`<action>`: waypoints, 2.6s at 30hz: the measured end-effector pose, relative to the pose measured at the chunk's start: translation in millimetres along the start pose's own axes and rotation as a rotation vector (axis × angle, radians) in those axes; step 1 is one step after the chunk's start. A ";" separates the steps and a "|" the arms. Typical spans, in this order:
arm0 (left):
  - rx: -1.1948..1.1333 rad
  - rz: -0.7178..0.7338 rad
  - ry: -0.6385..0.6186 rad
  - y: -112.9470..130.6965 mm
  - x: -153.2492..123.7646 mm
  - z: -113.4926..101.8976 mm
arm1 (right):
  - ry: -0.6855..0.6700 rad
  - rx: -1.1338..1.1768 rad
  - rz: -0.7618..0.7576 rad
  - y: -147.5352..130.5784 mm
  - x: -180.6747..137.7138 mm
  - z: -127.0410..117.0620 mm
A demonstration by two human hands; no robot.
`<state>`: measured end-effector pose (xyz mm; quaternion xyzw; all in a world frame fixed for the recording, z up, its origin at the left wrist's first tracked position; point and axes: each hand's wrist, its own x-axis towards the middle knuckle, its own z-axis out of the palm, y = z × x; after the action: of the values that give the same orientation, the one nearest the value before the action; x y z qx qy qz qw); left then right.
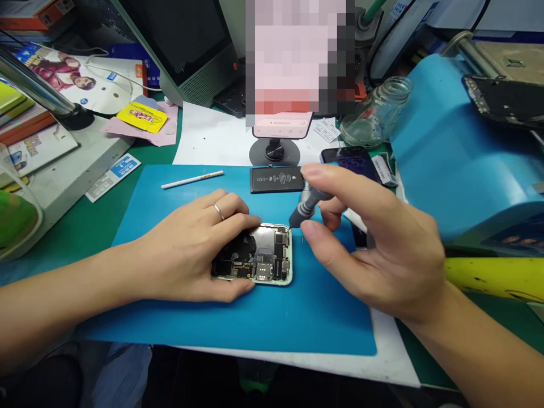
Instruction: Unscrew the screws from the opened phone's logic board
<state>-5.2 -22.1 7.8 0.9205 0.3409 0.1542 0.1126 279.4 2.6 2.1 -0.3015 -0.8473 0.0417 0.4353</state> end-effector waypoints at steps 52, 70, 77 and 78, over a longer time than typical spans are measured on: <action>0.012 -0.014 -0.023 0.5 0.4 -0.7 | -0.074 0.123 -0.001 -6.6 10.0 3.1; -0.003 0.005 0.004 -0.5 0.9 0.8 | -0.140 0.173 0.033 -1.1 11.4 -0.1; -0.002 0.004 0.004 -1.7 0.7 -0.3 | -0.117 0.147 0.001 0.0 7.1 1.9; 0.000 0.004 0.002 -1.8 0.5 -0.3 | -0.115 0.140 0.002 -0.4 6.5 1.8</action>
<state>-6.1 -20.4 7.6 0.9211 0.3389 0.1553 0.1121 275.0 6.2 5.8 -0.2682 -0.8657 0.1185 0.4058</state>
